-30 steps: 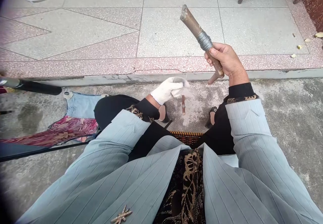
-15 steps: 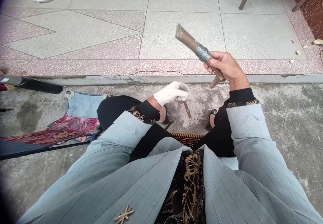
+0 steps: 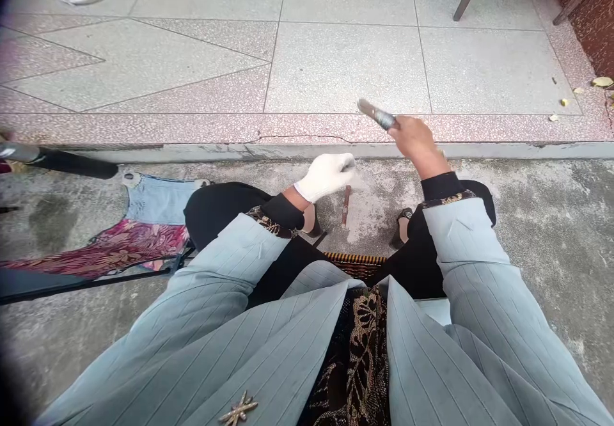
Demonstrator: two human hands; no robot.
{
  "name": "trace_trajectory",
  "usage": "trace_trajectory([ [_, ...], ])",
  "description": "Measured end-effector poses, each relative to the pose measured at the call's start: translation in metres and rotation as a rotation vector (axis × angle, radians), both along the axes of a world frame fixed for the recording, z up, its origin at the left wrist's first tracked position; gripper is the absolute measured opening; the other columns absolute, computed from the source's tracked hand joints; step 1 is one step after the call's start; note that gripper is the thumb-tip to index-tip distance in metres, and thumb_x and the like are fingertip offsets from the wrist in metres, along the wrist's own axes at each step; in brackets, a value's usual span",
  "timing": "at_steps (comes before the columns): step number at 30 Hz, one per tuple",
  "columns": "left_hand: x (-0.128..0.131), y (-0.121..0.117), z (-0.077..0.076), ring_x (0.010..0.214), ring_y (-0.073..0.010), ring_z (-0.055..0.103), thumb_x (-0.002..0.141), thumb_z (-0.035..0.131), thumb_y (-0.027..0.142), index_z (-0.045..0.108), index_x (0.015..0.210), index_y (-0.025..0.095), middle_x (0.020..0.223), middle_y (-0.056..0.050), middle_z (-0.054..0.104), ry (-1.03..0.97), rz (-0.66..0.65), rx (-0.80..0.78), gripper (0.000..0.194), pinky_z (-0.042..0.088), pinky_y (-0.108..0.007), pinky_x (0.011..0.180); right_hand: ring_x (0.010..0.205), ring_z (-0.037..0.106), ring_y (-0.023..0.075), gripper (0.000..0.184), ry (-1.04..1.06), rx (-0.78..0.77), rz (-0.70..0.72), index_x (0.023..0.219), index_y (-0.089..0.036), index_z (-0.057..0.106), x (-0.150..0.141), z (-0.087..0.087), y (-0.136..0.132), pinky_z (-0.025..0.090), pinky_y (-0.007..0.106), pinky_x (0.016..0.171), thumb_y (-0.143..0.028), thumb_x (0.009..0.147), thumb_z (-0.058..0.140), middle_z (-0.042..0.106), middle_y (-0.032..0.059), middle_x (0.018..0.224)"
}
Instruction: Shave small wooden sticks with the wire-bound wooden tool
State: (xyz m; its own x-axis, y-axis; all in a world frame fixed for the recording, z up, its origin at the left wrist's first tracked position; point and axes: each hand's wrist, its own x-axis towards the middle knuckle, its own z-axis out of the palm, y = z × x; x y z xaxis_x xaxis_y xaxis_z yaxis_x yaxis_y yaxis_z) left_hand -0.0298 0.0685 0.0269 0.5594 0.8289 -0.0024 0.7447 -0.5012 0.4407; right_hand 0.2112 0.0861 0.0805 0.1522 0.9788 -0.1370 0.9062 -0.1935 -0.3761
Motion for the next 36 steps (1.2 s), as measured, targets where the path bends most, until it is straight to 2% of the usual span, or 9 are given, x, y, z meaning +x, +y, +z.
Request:
trace_trajectory([
  [2,-0.001,-0.005,0.006,0.081,-0.0265,0.071,0.095,0.052,0.027,0.075,0.097,0.020,0.087,-0.010,0.078,0.129,-0.046,0.098,0.024,0.036,-0.033,0.065,0.111,0.071,0.0374,0.032,-0.288,-0.206,0.101,0.126,-0.009,0.076,-0.012,-0.001,-0.002,0.052,0.044,0.092,-0.026,0.102,0.062,0.075,0.0234,0.119],
  [5,-0.006,-0.005,0.013,0.086,-0.0288,0.073,0.098,0.051,0.029,0.077,0.104,0.019,0.093,-0.012,0.080,0.234,-0.089,0.158,0.028,0.037,-0.034,0.065,0.102,0.072,0.0352,0.027,-0.395,-0.564,0.362,0.117,-0.006,0.081,-0.018,0.001,-0.006,0.050,0.040,0.084,-0.021,0.098,0.067,0.076,0.0243,0.109],
  [8,-0.014,0.002,0.013,0.090,-0.0291,0.075,0.099,0.054,0.030,0.078,0.107,0.018,0.096,-0.012,0.081,0.224,-0.111,0.137,0.028,0.042,-0.034,0.068,0.077,0.065,0.0210,0.026,-0.105,-0.864,0.645,0.115,-0.010,0.084,-0.006,0.005,-0.010,0.048,0.032,0.073,-0.021,0.093,0.074,0.074,0.0105,0.085],
  [11,-0.019,0.010,0.007,0.090,-0.0230,0.075,0.099,0.056,0.029,0.079,0.107,0.018,0.097,-0.008,0.081,0.022,-0.209,-0.003,0.027,0.047,-0.030,0.074,0.067,0.056,0.0126,0.045,0.496,-0.902,0.807,0.125,-0.013,0.081,0.015,0.009,-0.012,0.046,0.026,0.067,-0.038,0.087,0.083,0.069,0.0009,0.077],
  [14,-0.019,0.012,0.004,0.079,-0.0173,0.071,0.100,0.058,0.033,0.078,0.100,0.014,0.090,-0.006,0.079,-0.170,-0.292,-0.118,0.027,0.050,-0.027,0.073,0.068,0.056,0.0107,0.058,0.928,-0.649,0.723,0.120,-0.014,0.080,0.022,0.008,-0.015,0.045,0.022,0.063,-0.054,0.079,0.090,0.070,0.0004,0.081],
  [19,-0.018,0.009,0.009,0.072,-0.0155,0.065,0.098,0.057,0.030,0.079,0.090,0.013,0.078,-0.004,0.074,-0.171,-0.244,-0.061,0.028,0.047,-0.027,0.071,0.063,0.054,0.0089,0.048,1.166,-0.370,0.452,0.093,-0.012,0.077,0.002,0.000,-0.019,0.045,0.021,0.057,-0.053,0.075,0.094,0.068,0.0025,0.079],
  [26,-0.018,0.010,0.009,0.076,-0.0169,0.068,0.096,0.054,0.027,0.081,0.098,0.014,0.081,-0.004,0.076,-0.197,-0.192,-0.026,0.030,0.049,-0.027,0.075,0.059,0.056,0.0093,0.040,1.219,-0.334,0.246,0.084,-0.014,0.075,-0.016,-0.013,-0.018,0.048,0.021,0.055,-0.043,0.071,0.098,0.071,0.0034,0.076],
  [30,-0.016,0.011,0.001,0.086,-0.0212,0.072,0.099,0.052,0.026,0.079,0.096,0.014,0.089,-0.007,0.077,-0.185,-0.103,0.099,0.030,0.052,-0.030,0.080,0.058,0.058,0.0091,0.030,1.205,-0.333,0.117,0.078,-0.015,0.071,-0.023,-0.015,-0.020,0.047,0.019,0.051,-0.033,0.077,0.095,0.069,0.0027,0.073],
  [36,-0.012,0.011,-0.010,0.093,-0.0241,0.074,0.100,0.052,0.027,0.079,0.110,0.017,0.097,-0.010,0.080,-0.175,0.042,0.206,0.031,0.054,-0.032,0.084,0.055,0.056,0.0091,0.022,1.137,-0.335,0.011,0.077,-0.015,0.067,-0.033,-0.007,-0.022,0.046,0.019,0.049,-0.021,0.091,0.083,0.067,0.0021,0.069],
])
